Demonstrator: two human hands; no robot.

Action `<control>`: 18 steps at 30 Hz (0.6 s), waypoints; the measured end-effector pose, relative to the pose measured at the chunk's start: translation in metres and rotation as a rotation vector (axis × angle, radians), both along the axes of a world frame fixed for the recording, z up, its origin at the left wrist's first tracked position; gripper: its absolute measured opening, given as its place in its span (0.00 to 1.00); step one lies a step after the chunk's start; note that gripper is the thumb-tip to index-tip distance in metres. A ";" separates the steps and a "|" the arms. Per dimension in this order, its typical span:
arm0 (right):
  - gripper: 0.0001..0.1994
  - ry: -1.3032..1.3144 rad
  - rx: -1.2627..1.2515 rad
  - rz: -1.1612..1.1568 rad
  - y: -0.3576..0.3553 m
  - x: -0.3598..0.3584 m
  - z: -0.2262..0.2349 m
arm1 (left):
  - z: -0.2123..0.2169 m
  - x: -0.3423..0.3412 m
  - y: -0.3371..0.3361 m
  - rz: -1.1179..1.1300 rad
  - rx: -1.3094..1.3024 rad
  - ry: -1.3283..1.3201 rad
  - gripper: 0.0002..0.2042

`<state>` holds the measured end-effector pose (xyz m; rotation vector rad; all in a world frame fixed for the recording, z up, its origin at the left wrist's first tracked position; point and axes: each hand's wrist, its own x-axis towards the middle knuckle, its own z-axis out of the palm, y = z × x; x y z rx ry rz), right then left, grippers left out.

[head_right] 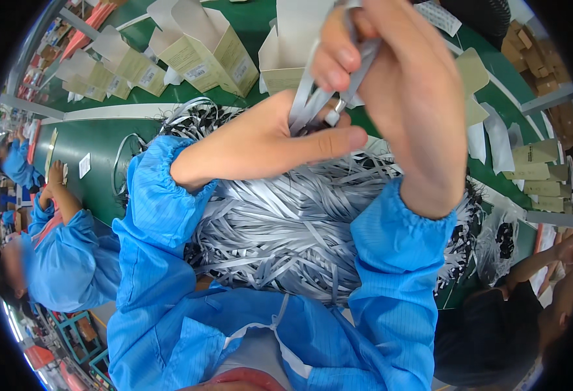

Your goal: Packaging thin electronic ribbon cables into cardboard sleeves on an assembly line.

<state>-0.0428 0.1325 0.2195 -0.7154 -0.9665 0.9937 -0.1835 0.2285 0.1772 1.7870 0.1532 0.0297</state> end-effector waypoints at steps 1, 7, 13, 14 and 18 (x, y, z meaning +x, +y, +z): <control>0.15 -0.134 0.006 -0.138 -0.003 0.001 0.002 | 0.002 0.000 0.002 -0.001 0.000 -0.004 0.17; 0.15 -0.427 -0.089 -0.525 -0.025 0.032 0.004 | 0.000 0.000 0.015 0.249 -0.069 -0.299 0.28; 0.11 -0.542 -0.152 -0.165 -0.025 0.020 0.002 | 0.021 0.010 -0.001 0.681 -0.589 -0.544 0.28; 0.11 -0.544 -0.150 -0.171 -0.022 0.015 0.001 | 0.030 0.010 -0.002 0.701 -0.696 -0.517 0.31; 0.12 -0.679 -0.229 -0.104 -0.006 -0.011 -0.010 | 0.031 -0.006 0.008 0.627 -1.034 -0.501 0.35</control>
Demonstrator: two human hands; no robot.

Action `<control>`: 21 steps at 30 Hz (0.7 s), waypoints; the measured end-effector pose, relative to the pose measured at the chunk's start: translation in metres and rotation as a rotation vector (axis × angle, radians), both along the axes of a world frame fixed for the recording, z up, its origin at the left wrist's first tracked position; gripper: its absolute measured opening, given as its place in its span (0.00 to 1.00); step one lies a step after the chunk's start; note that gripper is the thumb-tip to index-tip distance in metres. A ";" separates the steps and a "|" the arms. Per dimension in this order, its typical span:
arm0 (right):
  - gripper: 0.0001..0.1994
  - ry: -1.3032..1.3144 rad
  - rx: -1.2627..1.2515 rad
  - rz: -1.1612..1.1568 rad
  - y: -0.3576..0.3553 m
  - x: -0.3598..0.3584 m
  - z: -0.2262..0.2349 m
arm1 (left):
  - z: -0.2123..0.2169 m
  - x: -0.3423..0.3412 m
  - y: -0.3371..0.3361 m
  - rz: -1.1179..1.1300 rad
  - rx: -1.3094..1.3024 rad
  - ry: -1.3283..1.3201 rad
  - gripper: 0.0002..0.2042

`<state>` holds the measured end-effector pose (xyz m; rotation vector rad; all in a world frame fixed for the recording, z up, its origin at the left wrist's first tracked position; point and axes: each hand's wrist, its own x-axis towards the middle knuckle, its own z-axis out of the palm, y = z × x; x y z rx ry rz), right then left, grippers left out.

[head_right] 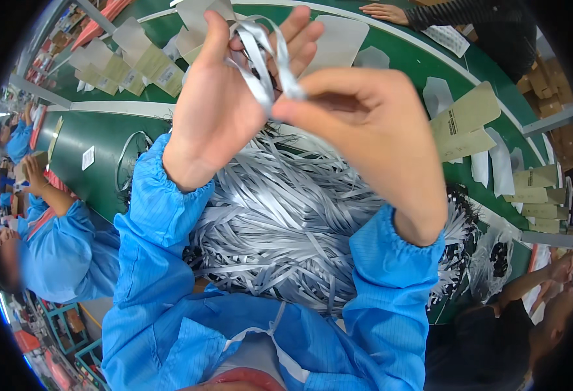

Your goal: Packaging thin electronic ribbon cables into cardboard sleeves on an assembly line.

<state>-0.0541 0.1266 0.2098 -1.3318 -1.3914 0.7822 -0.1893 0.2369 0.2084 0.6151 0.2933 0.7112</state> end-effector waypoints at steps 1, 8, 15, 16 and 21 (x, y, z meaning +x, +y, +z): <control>0.11 -0.024 -0.018 -0.012 -0.001 -0.004 0.003 | 0.000 -0.004 0.006 -0.123 -0.070 -0.129 0.31; 0.06 0.112 0.409 -0.408 0.013 -0.027 0.009 | 0.022 -0.017 0.009 -0.258 0.146 0.149 0.37; 0.10 -0.208 0.180 -0.078 0.012 -0.041 0.014 | 0.013 -0.021 0.003 -0.091 0.645 0.438 0.40; 0.10 -0.206 0.177 -0.082 0.012 -0.042 0.012 | 0.011 -0.021 0.003 -0.022 0.742 0.489 0.40; 0.07 -0.190 0.327 -0.148 0.018 -0.044 0.001 | 0.004 -0.011 -0.010 0.313 1.052 0.476 0.42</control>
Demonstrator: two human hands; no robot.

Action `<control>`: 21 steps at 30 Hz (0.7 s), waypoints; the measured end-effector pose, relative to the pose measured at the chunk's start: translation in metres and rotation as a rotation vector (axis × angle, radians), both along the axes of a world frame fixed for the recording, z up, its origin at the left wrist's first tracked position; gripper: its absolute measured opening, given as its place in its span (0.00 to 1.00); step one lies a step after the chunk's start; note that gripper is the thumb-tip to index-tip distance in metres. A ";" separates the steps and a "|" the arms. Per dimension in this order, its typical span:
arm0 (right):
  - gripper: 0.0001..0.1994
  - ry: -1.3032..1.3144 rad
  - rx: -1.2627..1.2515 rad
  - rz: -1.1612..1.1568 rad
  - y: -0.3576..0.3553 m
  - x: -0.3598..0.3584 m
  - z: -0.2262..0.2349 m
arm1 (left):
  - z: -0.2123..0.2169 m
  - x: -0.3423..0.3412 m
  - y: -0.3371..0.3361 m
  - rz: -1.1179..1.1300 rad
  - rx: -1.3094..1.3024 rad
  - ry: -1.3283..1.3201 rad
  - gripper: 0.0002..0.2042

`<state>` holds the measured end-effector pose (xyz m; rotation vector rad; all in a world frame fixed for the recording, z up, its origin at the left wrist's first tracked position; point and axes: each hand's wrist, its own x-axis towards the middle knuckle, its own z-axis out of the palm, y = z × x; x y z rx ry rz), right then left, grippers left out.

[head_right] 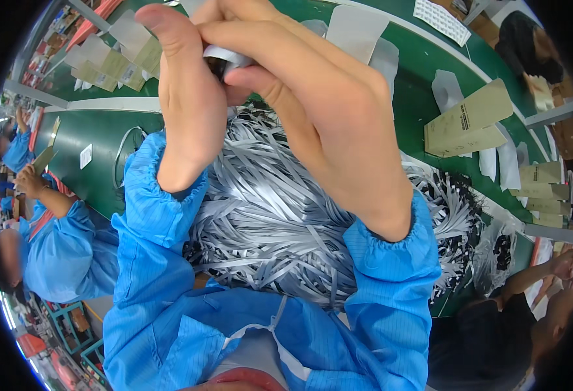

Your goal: Packaging thin electronic ribbon cables into cardboard sleeves on an assembly line.

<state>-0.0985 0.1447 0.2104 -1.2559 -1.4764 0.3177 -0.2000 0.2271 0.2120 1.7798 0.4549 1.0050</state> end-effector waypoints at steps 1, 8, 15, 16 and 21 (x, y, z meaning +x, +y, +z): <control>0.07 0.001 0.033 -0.012 0.000 -0.001 0.000 | 0.001 0.001 -0.003 0.033 0.086 -0.081 0.42; 0.06 0.014 0.257 -0.080 0.004 -0.002 -0.006 | -0.031 0.011 0.019 0.100 0.366 -0.324 0.44; 0.10 -0.095 0.305 0.060 -0.001 0.023 -0.008 | -0.002 -0.009 0.020 -0.093 0.129 0.048 0.28; 0.10 -0.094 0.280 -0.013 -0.003 0.024 -0.009 | -0.013 -0.009 0.034 -0.167 0.113 0.099 0.26; 0.10 -0.030 0.197 -0.230 0.005 0.040 -0.011 | -0.017 -0.046 0.064 -0.235 0.763 0.717 0.22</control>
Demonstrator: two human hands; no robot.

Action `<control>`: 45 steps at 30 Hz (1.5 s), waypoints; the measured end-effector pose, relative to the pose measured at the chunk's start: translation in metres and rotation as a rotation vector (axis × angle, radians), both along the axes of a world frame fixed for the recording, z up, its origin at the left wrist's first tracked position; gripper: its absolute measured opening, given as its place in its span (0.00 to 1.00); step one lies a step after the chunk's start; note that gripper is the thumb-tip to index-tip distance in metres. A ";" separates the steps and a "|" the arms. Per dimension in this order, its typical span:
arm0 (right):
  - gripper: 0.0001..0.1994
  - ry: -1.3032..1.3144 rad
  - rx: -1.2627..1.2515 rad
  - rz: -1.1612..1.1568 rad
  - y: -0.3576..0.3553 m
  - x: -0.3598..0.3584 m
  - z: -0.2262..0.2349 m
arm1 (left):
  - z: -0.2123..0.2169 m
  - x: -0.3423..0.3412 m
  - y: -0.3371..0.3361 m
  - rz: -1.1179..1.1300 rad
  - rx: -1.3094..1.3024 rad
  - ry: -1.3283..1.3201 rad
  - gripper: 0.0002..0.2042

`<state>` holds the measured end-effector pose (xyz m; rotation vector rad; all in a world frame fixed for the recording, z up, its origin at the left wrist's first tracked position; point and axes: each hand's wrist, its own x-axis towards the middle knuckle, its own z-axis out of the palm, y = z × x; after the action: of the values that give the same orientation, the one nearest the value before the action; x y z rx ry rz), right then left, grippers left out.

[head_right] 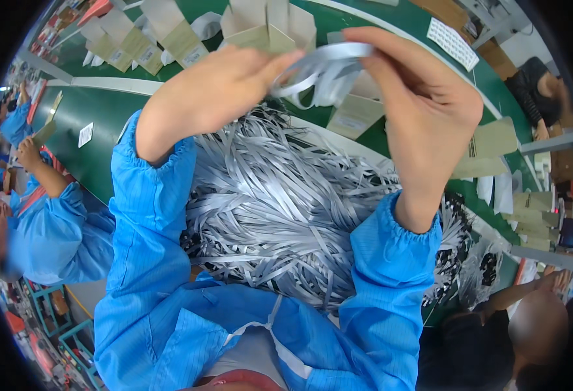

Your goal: Packaging thin electronic ribbon cables into cardboard sleeves on an assembly line.

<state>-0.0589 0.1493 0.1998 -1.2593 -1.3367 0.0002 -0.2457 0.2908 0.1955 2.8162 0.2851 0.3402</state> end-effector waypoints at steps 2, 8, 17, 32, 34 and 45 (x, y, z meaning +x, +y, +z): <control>0.10 0.037 -0.016 -0.027 0.010 0.007 0.000 | -0.012 -0.003 0.006 0.077 0.099 0.082 0.20; 0.09 -0.017 0.018 -0.123 0.060 0.022 0.006 | -0.047 0.018 -0.001 0.079 0.084 0.265 0.17; 0.12 -0.259 -0.249 -0.191 0.093 0.012 -0.004 | -0.055 0.033 -0.016 -0.095 -0.019 0.326 0.11; 0.28 -0.363 -0.536 -0.273 0.061 0.028 0.014 | -0.211 0.087 0.016 -0.086 -0.095 0.446 0.08; 0.29 -0.384 -0.541 -0.345 0.052 0.028 0.020 | -0.210 0.088 0.017 -0.085 -0.101 0.464 0.08; 0.40 -0.631 -0.723 -0.131 0.058 0.034 0.024 | -0.204 0.085 0.013 -0.090 -0.122 0.541 0.07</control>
<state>-0.0249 0.2077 0.2240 -2.0703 -1.8768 -0.0067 -0.1605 0.3041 -0.0090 2.7350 0.2758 -0.4530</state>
